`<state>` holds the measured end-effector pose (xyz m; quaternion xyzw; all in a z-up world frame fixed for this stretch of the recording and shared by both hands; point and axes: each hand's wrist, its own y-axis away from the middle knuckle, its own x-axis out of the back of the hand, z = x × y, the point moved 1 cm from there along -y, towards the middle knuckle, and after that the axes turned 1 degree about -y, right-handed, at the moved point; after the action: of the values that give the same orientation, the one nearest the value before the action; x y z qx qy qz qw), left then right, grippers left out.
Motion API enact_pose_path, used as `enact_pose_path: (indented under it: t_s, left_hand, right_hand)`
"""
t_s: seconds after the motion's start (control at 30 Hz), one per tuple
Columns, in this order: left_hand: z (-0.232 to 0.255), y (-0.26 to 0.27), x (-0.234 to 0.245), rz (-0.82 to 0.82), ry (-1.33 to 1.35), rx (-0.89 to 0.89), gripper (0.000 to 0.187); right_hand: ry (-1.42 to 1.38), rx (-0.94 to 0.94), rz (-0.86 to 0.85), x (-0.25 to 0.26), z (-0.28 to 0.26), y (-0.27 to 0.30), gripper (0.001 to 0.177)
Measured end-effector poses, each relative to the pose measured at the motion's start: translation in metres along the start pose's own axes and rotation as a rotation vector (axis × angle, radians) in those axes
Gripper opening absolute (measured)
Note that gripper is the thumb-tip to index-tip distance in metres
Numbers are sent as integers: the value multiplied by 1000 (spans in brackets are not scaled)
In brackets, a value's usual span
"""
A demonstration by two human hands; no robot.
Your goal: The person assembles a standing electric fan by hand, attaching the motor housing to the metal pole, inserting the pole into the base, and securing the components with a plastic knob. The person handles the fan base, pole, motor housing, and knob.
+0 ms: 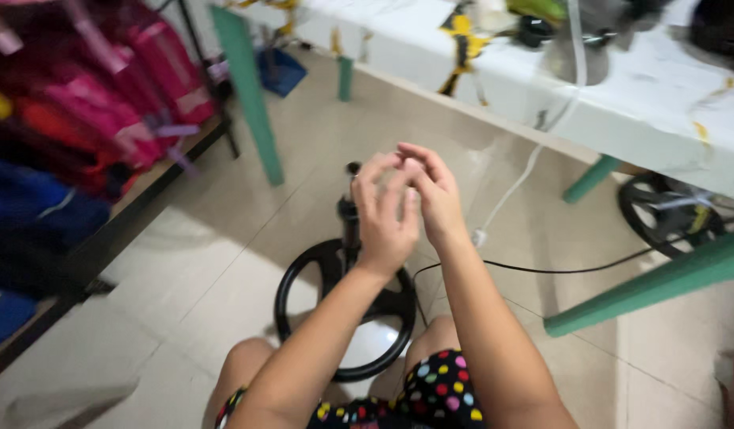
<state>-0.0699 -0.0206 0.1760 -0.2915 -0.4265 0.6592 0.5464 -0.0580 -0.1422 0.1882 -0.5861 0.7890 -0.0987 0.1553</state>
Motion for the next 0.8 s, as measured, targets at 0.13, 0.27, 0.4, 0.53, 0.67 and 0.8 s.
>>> enact_pose_path:
  t_s: [0.13, 0.27, 0.4, 0.53, 0.67, 0.8]
  left_hand:
    - [35, -14, -56, -65, 367, 23, 33]
    - [66, -22, -108, -262, 652, -43, 20]
    - [112, -42, -185, -337, 745, -91, 19]
    - [169, -56, -289, -381, 833, 46, 39]
    - [200, -84, -403, -422, 756, 111, 39]
    - [213, -92, -472, -619, 649, 298, 46]
  right_hand:
    - [-82, 180, 282, 48, -31, 18, 23]
    - [363, 529, 613, 113, -76, 46, 11]
    - [535, 617, 643, 196, -132, 39, 13]
    - [868, 714, 787, 270, -171, 34, 27]
    - [883, 555, 879, 341, -198, 6, 48]
    - [621, 343, 823, 374, -193, -10, 67]
